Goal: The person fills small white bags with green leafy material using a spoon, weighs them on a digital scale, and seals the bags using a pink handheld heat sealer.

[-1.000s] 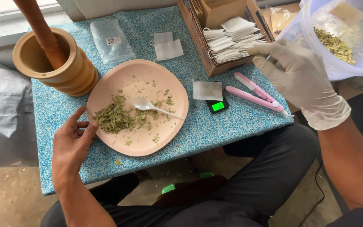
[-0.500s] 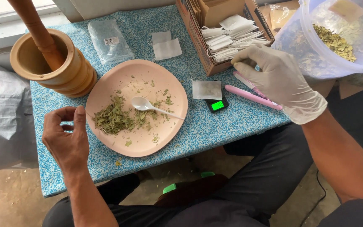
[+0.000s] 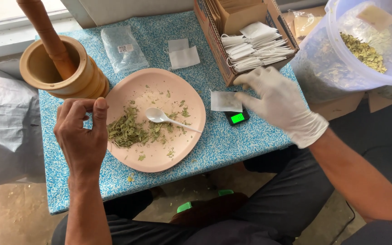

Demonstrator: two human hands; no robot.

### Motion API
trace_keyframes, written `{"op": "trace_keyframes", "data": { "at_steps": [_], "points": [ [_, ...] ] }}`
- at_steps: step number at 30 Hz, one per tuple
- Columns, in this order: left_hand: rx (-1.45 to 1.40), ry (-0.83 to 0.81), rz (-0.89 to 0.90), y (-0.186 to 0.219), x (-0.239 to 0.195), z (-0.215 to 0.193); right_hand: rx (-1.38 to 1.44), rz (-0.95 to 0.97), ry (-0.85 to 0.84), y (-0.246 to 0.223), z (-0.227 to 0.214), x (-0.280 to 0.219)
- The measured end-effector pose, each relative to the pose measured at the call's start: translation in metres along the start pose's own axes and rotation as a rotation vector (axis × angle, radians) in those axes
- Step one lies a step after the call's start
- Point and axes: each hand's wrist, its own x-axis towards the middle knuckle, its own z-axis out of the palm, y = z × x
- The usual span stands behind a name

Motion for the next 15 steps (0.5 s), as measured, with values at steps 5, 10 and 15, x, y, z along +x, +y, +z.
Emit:
{"op": "trace_keyframes", "data": {
  "at_steps": [5,10,15],
  "points": [
    [-0.024,0.049,0.001,0.004,-0.003,0.005,-0.506,-0.113,-0.002,-0.023,0.052,-0.014],
    [-0.136,0.074,0.0,0.016,-0.002,0.003,-0.497,-0.035,-0.004,-0.013,0.095,-0.01],
    [-0.198,0.003,0.041,0.022,-0.004,0.014,-0.024,0.131,0.13,-0.023,0.049,0.008]
  ]
}}
